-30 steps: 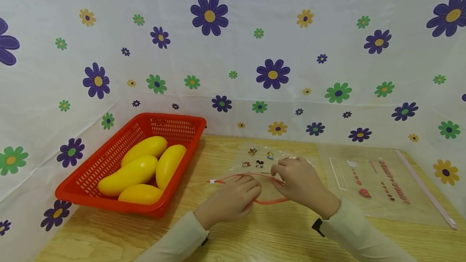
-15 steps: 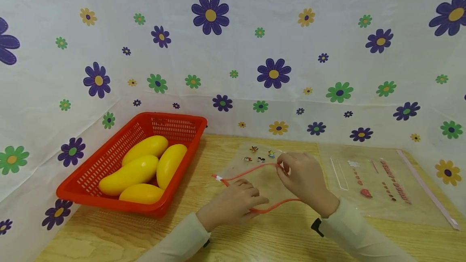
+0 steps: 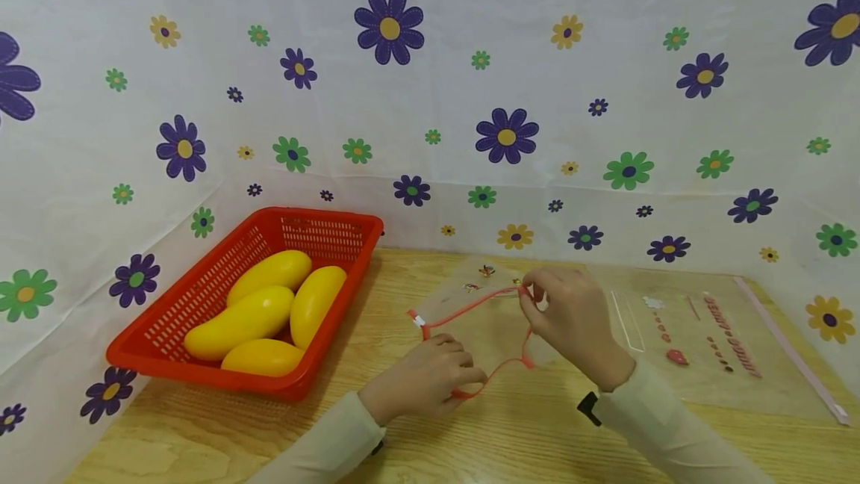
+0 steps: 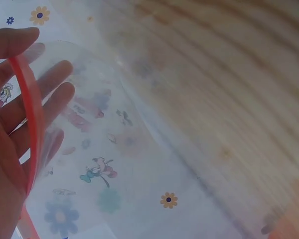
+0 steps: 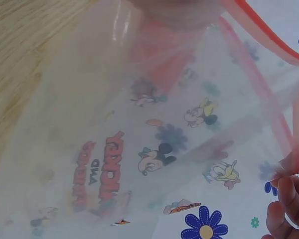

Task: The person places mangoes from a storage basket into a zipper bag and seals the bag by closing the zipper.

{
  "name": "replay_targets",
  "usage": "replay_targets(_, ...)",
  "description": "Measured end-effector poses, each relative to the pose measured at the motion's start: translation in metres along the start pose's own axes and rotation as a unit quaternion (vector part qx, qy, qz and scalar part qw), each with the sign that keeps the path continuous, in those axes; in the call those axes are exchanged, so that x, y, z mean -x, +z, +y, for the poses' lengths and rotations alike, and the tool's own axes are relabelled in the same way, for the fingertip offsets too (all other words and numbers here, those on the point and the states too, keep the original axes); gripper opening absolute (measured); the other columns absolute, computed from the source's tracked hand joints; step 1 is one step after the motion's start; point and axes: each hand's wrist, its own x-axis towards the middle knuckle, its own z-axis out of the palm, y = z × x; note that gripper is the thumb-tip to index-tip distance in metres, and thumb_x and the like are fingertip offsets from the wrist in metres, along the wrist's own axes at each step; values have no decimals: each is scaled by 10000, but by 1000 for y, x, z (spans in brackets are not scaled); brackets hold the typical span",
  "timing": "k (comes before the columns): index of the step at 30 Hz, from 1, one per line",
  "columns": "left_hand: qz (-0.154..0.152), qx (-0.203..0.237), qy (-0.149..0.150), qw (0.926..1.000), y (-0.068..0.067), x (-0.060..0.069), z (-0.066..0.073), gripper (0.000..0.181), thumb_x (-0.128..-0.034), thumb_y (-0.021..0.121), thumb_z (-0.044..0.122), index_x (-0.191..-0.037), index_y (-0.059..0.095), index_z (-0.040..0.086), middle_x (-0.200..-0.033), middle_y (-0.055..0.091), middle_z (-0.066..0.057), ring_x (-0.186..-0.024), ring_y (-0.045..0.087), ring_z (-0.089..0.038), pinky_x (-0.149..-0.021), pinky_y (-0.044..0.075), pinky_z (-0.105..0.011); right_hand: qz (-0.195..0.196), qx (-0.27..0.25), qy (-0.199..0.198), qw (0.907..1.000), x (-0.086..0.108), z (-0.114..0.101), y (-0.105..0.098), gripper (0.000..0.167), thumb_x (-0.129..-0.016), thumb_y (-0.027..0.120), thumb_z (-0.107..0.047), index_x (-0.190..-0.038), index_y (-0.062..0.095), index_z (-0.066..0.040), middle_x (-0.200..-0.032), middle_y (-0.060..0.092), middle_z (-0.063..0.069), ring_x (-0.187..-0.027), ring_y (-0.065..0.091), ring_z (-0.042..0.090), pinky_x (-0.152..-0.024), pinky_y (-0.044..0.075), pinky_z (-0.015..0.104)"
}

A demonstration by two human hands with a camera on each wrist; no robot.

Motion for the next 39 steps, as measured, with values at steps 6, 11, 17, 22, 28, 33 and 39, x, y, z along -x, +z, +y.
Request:
replay_targets(6,18,-151,47,9999,1,2,-1,211,-809,685,280,-1013,662,237,-871,667,92,-831,624,-83,-884,482,-289,-48,-8,83,10000,-2,1,-3,134,-690,750,-66,-735,626,-87,-587,559,-5,-545,479,143,-563,413,308)
replay_targets(11,152,-39,-45,9999,2,2,-3,212,-790,691,267,-998,660,241,-841,659,99,-803,619,-85,-876,488,-298,-208,-144,103,9996,0,0,-1,131,-683,737,-69,-762,635,-94,-593,543,-17,-543,462,118,-581,402,307)
replay_targets(17,185,-17,-289,9994,3,0,-4,190,-796,695,272,-980,654,246,-891,649,85,-869,621,-114,-899,477,-314,-480,-265,-10,9985,5,-3,5,151,-687,739,-90,-795,636,-112,-598,516,-24,-534,410,81,-581,388,294)
replay_targets(22,243,0,-384,9990,0,-2,-3,200,-796,702,259,-985,650,219,-943,645,61,-923,616,-139,-940,463,-323,-475,-292,-198,9983,9,-6,9,138,-697,745,-105,-770,630,-124,-608,506,-40,-538,406,71,-591,384,289)
replay_targets(28,172,-143,-363,9991,-3,-3,-2,269,-808,693,327,-1051,632,227,-1013,634,61,-977,602,-132,-974,446,-303,-407,-283,-264,9984,11,-7,12,146,-692,755,-105,-748,622,-128,-602,513,-36,-537,416,74,-590,379,288)
replay_targets(33,52,-235,-307,9992,-6,-2,1,317,-816,684,382,-1093,623,241,-1037,627,70,-991,588,-120,-976,441,-297,-317,-293,-223,9988,11,-8,13,134,-698,744,-97,-739,620,-128,-598,515,-34,-534,425,86,-586,385,291)
replay_targets(39,6,-186,-230,9996,-4,1,1,302,-786,717,371,-1049,632,249,-979,632,78,-954,590,-107,-922,454,-293,-170,-297,-111,9994,10,-8,16,115,-703,733,-88,-738,629,-123,-612,562,-15,-536,454,101,-565,386,289)
